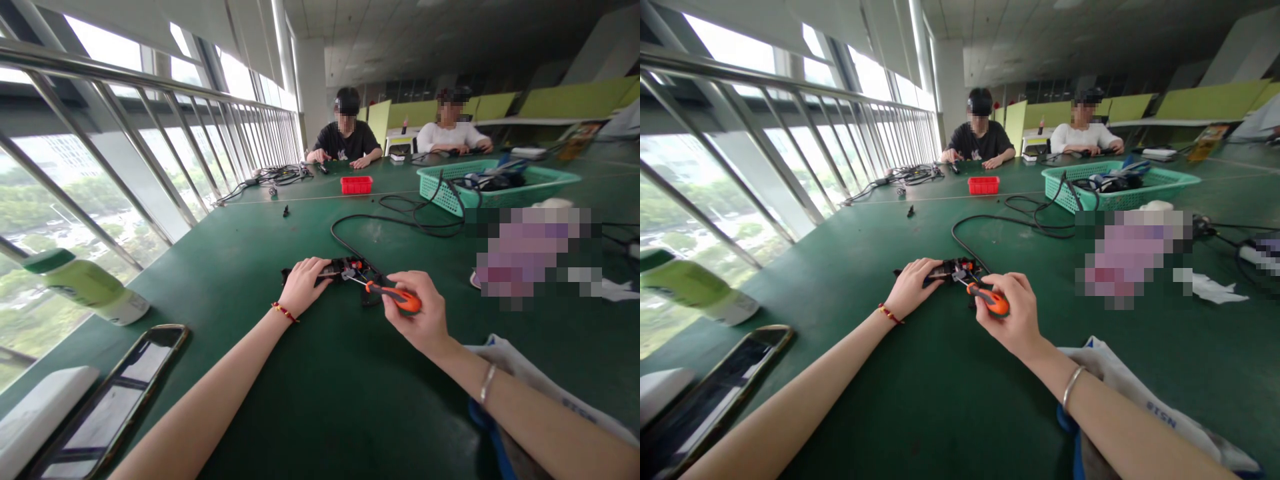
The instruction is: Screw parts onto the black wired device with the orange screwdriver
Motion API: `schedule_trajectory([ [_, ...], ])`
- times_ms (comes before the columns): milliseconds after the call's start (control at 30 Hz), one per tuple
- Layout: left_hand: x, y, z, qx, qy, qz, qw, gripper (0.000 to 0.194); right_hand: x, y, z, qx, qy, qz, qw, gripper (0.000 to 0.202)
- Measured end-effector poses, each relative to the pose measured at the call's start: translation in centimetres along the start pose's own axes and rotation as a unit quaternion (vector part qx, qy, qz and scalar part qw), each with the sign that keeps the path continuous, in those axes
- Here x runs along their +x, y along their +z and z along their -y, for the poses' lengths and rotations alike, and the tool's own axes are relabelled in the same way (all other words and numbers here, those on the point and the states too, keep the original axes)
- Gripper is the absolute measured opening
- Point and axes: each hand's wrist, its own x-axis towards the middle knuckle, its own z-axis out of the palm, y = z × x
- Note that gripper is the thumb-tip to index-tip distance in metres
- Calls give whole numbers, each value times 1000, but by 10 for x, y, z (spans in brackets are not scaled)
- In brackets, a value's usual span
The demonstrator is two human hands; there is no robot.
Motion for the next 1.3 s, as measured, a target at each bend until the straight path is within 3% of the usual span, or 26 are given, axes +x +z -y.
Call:
schedule_trajectory([
  [167,0,0,0,3,2,0,1000,31,-2,2,-2,30,-5,-19,999,41],
  [367,-1,0,0,10,7,-1,1000,31,-2,0,0,-5,-3,20,1000,18],
  [633,0,0,0,7,10,-5,1000,31,-4,2,-2,10,6,-30,999,40],
  [867,-1,0,-1,7,10,-6,1000,29,0,-2,1,-32,0,11,999,9],
  [1033,-1,-1,-1,10,7,-2,1000,29,-4,1,-2,9,17,-23,1000,39],
  [1100,-1,-1,-1,12,7,-3,1000,30,-5,1,-3,22,8,-26,999,42],
  [1300,-1,-1,-2,8,11,-8,1000,30,1,-4,2,-25,-16,39,999,8],
])
